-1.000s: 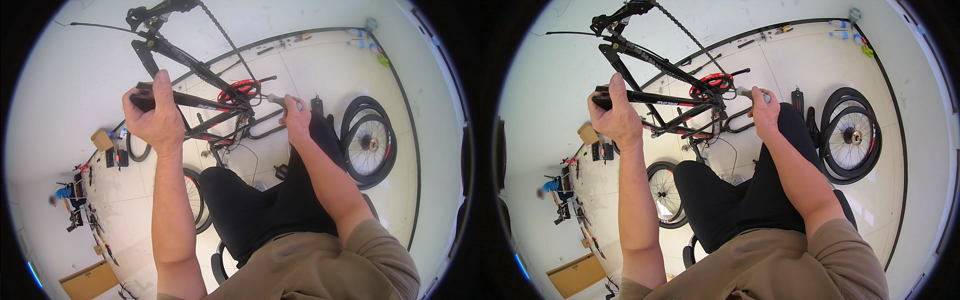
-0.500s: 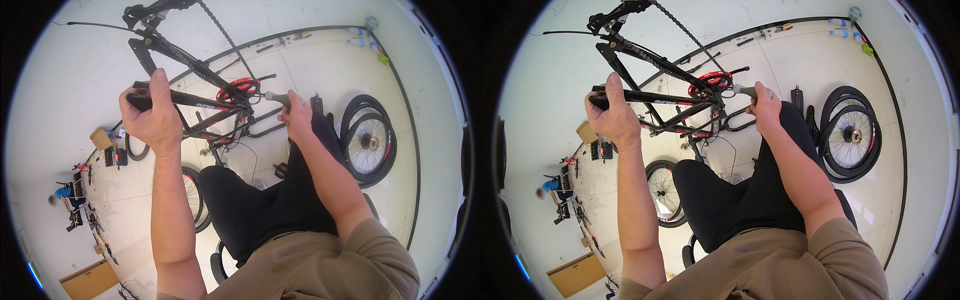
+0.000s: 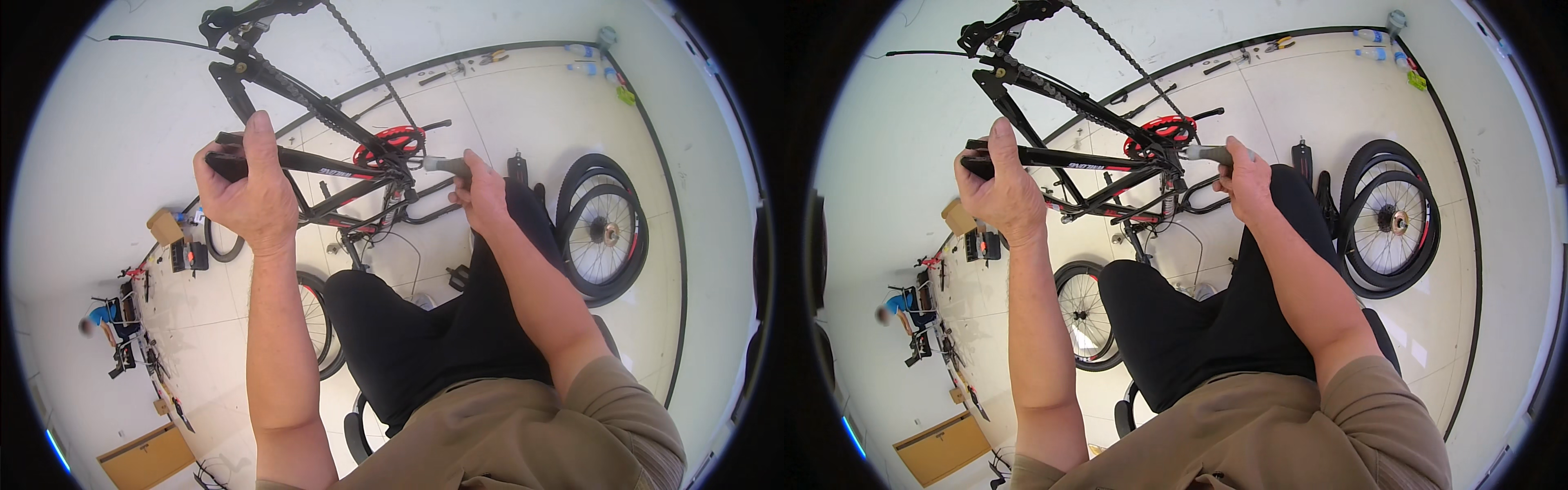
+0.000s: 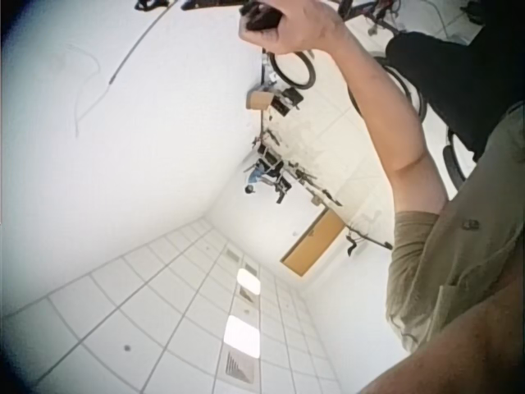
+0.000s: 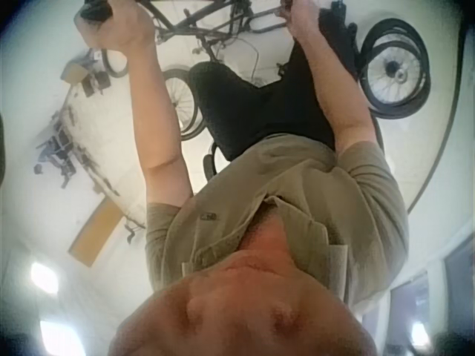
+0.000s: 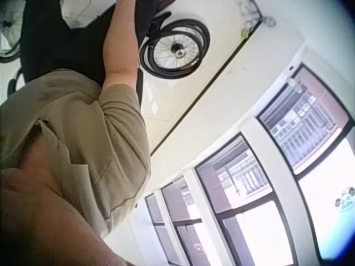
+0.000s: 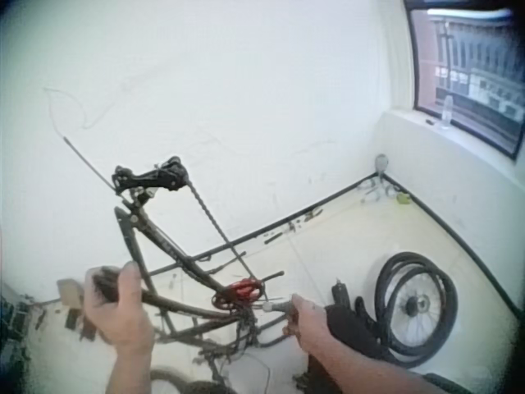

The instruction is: The person adjusts the rear derailleur and cable tension on an inverted bicycle using a screwdriver. They repeatedly tighten and loosen the cable anchor bolt and make small adjustments to the derailleur while the bike remains upside down.

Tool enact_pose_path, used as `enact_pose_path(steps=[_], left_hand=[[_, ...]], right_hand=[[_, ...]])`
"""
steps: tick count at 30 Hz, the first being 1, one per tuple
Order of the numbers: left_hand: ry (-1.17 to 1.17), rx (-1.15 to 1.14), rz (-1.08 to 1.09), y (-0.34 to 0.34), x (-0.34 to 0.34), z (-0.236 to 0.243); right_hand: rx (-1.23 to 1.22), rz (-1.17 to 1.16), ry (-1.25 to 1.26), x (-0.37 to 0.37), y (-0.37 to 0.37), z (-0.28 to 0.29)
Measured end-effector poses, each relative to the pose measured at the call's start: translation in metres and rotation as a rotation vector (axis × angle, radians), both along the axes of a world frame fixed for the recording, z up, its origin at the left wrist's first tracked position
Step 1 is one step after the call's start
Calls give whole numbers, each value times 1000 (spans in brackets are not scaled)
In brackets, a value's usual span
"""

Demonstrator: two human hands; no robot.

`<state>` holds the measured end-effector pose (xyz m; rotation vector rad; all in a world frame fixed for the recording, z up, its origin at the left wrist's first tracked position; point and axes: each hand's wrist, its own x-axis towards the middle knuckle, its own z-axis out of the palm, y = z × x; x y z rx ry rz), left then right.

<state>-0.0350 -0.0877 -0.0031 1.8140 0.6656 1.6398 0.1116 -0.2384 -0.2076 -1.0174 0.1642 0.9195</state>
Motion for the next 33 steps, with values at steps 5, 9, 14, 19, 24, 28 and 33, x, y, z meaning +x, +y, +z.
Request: enact_pose_path(steps=[5, 9, 14, 19, 24, 28, 33], left_hand=[[-10, 0, 3, -2, 3, -1], [8, -28, -8, -3, 0, 2], [-32, -12, 3, -2, 3, 1], [47, -53, 9, -4, 0, 2], [19, -45, 9, -4, 1, 2], [2, -29, 19, -5, 3, 3], [5, -30, 13, -4, 2, 3]], right_hand=[[108, 19, 57, 4, -3, 0], [-48, -77, -1, 3, 0, 1], [97, 88, 57, 1, -2, 1], [-98, -54, -133, -1, 2, 1], [-8, -5, 0, 4, -1, 0], [-60, -42, 25, 0, 3, 5], [-35, -38, 21, 5, 0, -2]])
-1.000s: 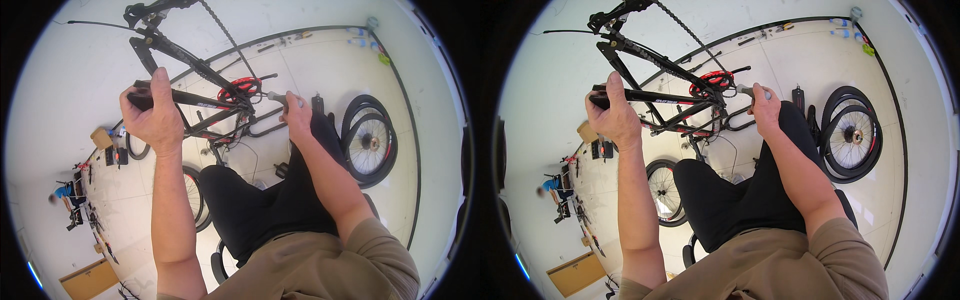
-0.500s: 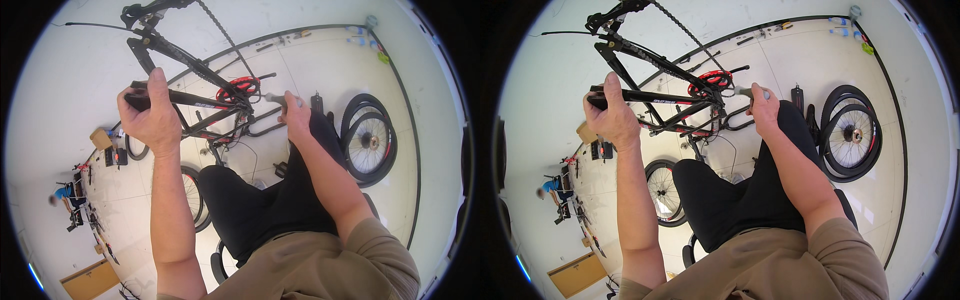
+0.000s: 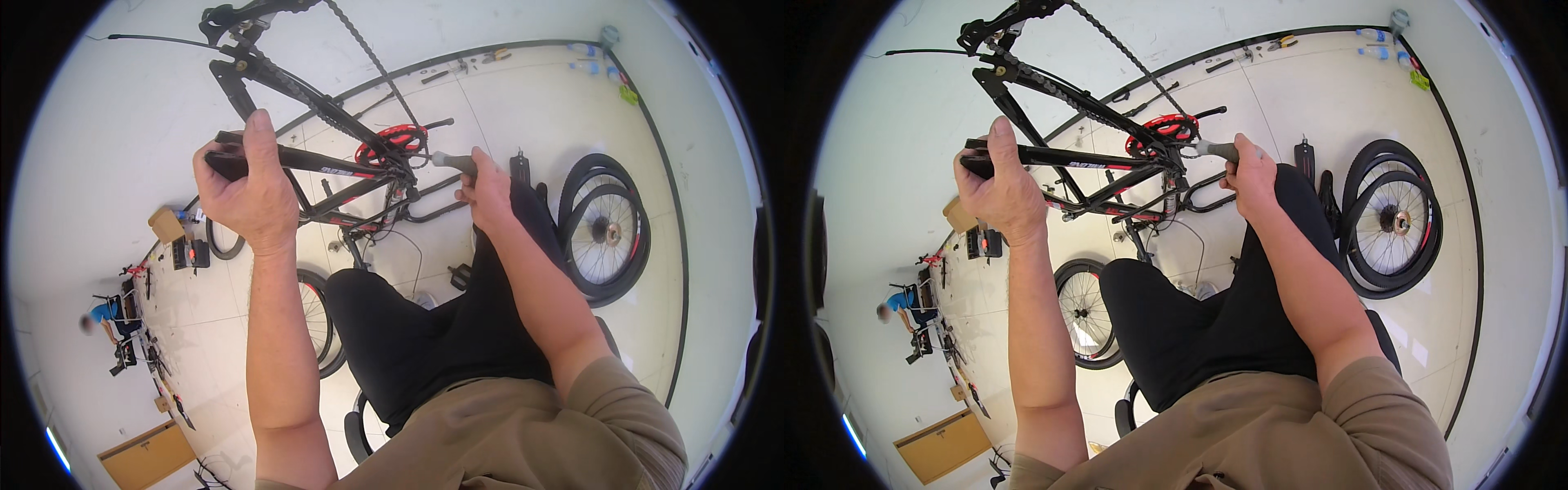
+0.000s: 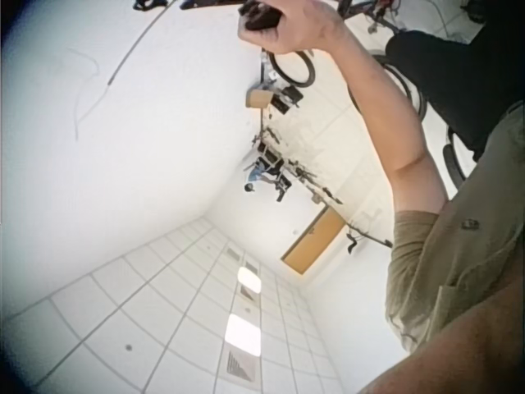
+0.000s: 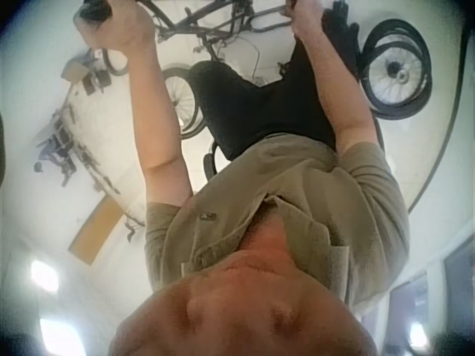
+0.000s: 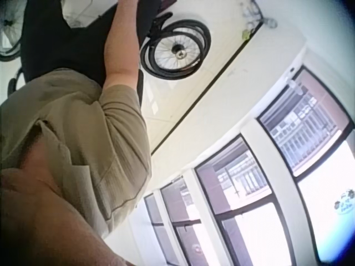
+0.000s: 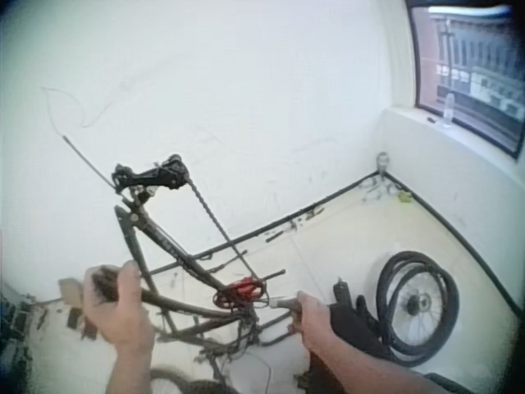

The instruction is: The person adjusts the rear derailleur and cable tension on an inverted bicycle using a screwdriver. They repeatedly tighten and loosen the cable anchor bolt and make small adjustments to the derailleur while the bike remains upside down.

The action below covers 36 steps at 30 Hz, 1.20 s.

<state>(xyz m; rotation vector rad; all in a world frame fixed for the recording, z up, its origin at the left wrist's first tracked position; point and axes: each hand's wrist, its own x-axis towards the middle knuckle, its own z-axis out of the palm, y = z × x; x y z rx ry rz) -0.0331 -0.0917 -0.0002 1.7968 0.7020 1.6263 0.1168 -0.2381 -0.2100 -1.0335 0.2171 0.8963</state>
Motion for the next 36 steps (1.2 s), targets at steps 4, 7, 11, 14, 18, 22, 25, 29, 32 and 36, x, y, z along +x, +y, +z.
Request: enact_pose_path(steps=[4, 7, 11, 14, 18, 22, 25, 29, 32, 36], left_hand=[[-2, 1, 4, -1, 1, 1], [14, 0, -12, 1, -2, -2], [38, 31, 30, 2, -1, 0], [9, 10, 12, 1, 0, -1], [6, 10, 3, 1, 0, -2], [-6, 8, 4, 2, 0, -2], [6, 15, 14, 0, 1, -2], [27, 24, 25, 1, -2, -2], [-37, 11, -26, 1, -1, -2], [35, 20, 14, -1, 0, -2]], right_hand=[[25, 74, 10, -3, -1, 6], [45, 64, 68, -3, -1, 3], [-115, 28, -36, -7, 5, 8], [141, 115, 174, -1, -3, -7], [-43, 11, 34, -4, 3, 4], [61, 73, 120, -2, -3, 0], [-116, 9, -62, -5, 2, 5], [92, 135, 93, -6, -2, 7], [16, 41, 129, -4, 0, -1], [-69, 3, 12, -5, 4, 5]])
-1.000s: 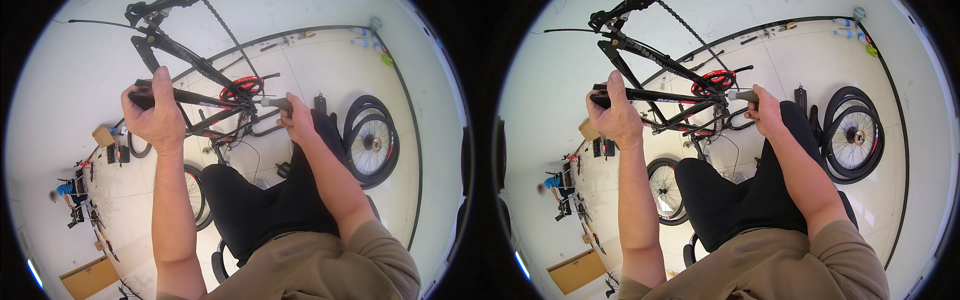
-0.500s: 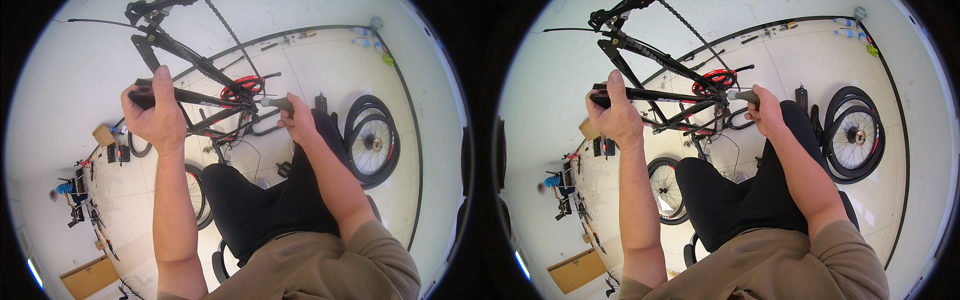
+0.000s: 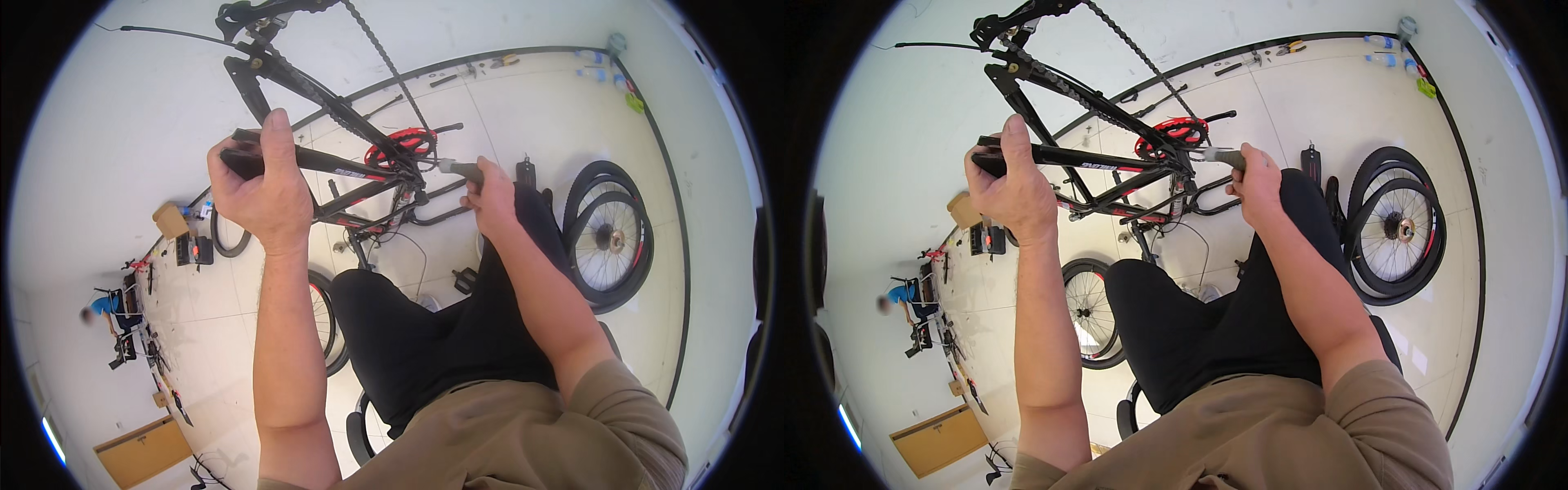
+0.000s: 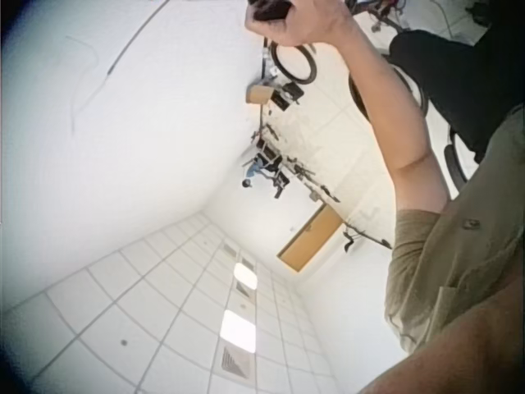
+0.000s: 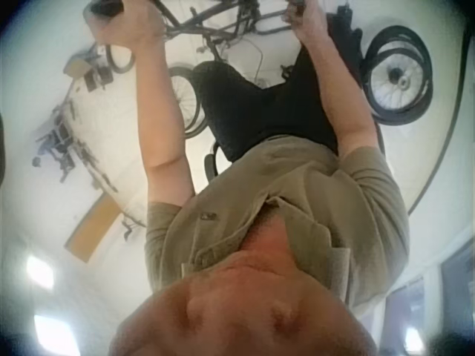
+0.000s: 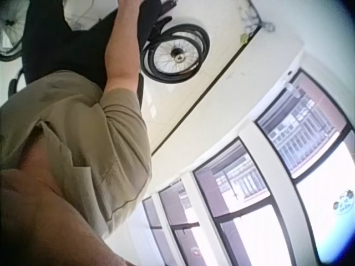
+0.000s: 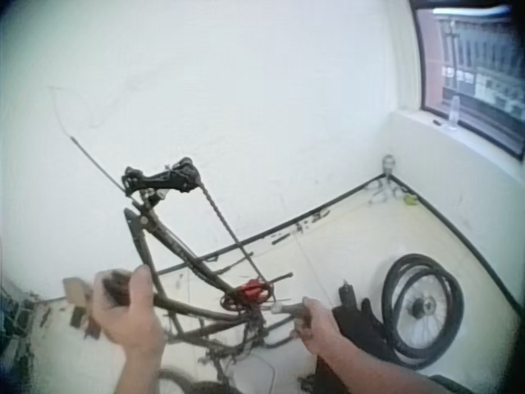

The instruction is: The person adjusts the rear derailleur and cable tension on an inverted bicycle using a screwdriver. They repeatedly tighten and loosen the cable anchor bolt and make small adjustments to the derailleur while the bike remains upside down.

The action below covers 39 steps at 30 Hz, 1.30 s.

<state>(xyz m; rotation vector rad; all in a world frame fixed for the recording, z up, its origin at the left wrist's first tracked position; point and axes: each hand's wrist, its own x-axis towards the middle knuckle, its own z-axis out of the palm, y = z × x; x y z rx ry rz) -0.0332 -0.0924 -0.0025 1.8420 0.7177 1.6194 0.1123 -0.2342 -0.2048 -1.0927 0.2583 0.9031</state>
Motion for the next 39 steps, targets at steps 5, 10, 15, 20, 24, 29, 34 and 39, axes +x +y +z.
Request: enact_pose_path(steps=[5, 10, 15, 20, 24, 29, 34, 39], left_hand=[[-22, 12, -17, 3, -3, -1], [6, 10, -7, 0, -2, 0], [-14, 11, -9, 1, -1, -1], [-1, -13, 9, -1, -3, 1], [-19, -3, -21, 0, -3, 0], [7, 16, -2, 0, -5, -1], [-31, 4, -41, 0, -4, -1], [-7, 17, -18, 1, -4, -2]], right_hand=[[212, -22, 108, 6, -7, 1], [173, -104, 135, 7, -5, 4], [514, 60, 374, 12, -10, -11], [344, 47, 272, 8, -7, -5], [286, 65, 216, 11, -3, -6], [360, 69, 268, 12, -6, -5], [178, 38, 146, 7, -1, -8], [122, -49, 27, 7, -3, -11]])
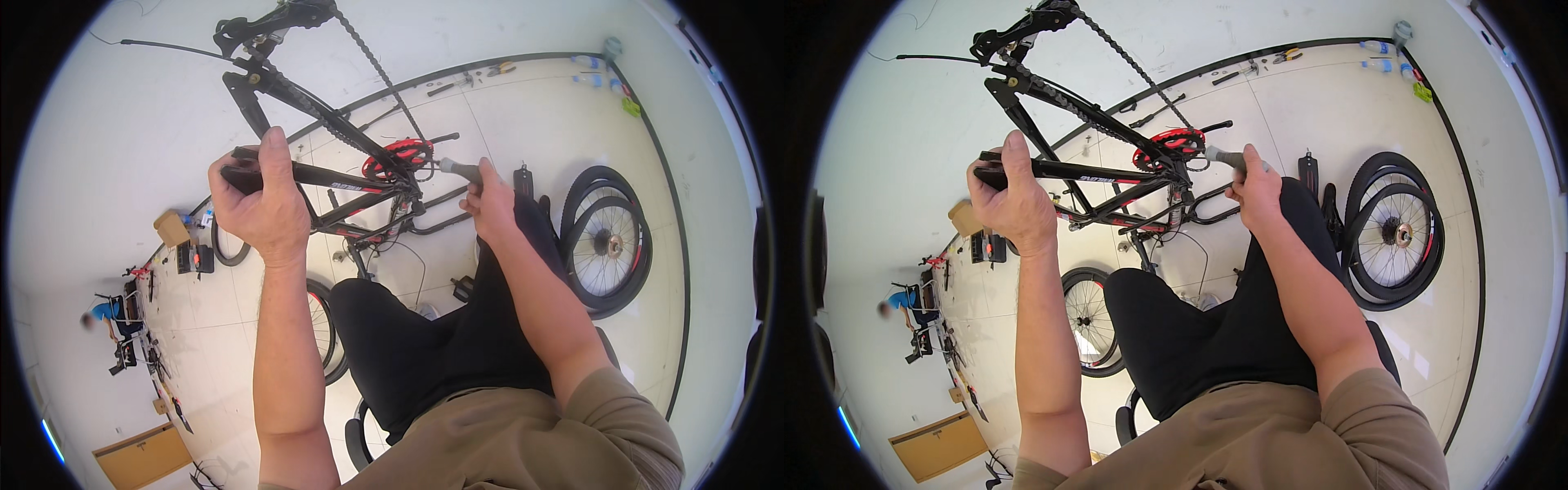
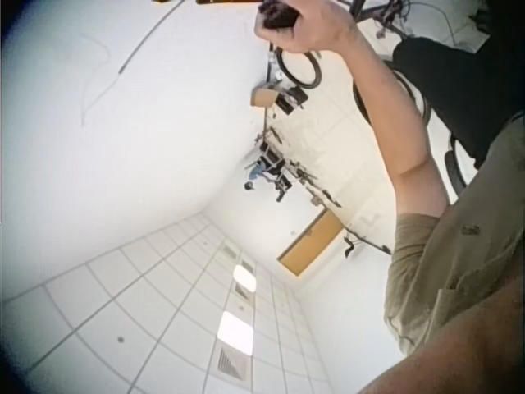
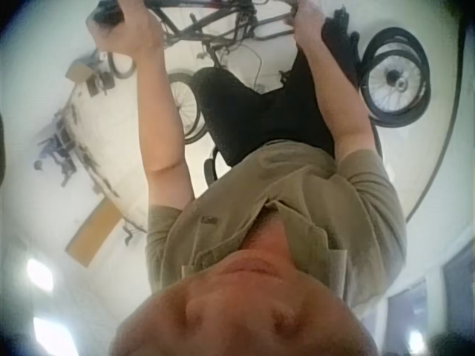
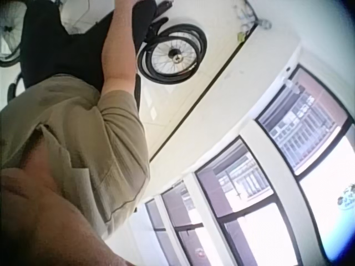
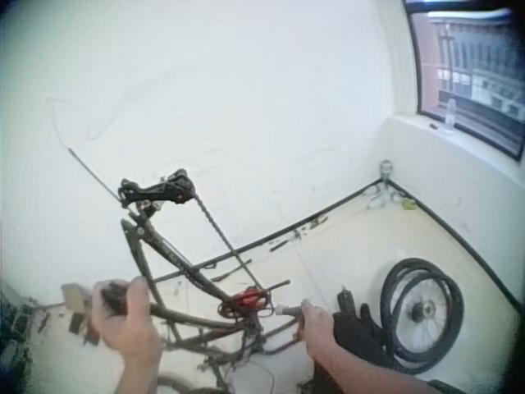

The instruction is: The person adjusts the rear derailleur and cable tension on an inverted bicycle using a screwdriver. They repeatedly tighten and loosen the cable anchor bolt and make small adjustments to the derailleur while the bike remains upside down.

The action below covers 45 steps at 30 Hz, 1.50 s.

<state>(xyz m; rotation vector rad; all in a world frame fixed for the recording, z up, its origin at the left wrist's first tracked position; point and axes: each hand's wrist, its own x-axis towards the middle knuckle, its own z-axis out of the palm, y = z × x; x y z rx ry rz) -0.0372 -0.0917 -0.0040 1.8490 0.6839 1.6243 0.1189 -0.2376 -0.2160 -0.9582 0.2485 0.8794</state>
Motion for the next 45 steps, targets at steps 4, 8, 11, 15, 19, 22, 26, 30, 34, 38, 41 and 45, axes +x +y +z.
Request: enact_pose_path(steps=[4, 8, 11, 15, 19, 22, 26, 30, 34, 38, 41, 45], left_hand=[[-22, -10, -5, 0, 1, 0], [-7, -1, -1, 1, -1, 0], [-32, -21, -6, -3, 3, 1], [-8, -2, -8, -1, -1, 0], [-28, -18, -24, -2, 0, 0], [-29, -24, -25, -3, -1, 1], [-44, -47, 8, -9, 2, 1], [1, -23, 58, -6, -5, -1], [34, -40, 118, -6, -16, 0], [50, -34, 189, -4, -12, 2], [54, -57, 177, -3, -15, 2], [66, -33, 208, -7, -13, 5]], right_hand=[[-288, 80, -280, -16, 3, 4], [161, 52, 173, -6, -7, 2], [-41, 37, -25, -1, -2, 2], [-226, 55, -185, -8, 1, 7], [-18, 15, -69, -6, -3, 3], [59, -55, -1, -1, -3, 4], [60, -123, 32, 0, 7, 9], [161, -31, 96, 3, 15, -4], [139, -29, 237, 0, 17, -9], [-14, -44, 154, -3, 27, -11], [139, 32, 181, -2, 23, -13], [-27, -59, 105, 0, 26, -5]])
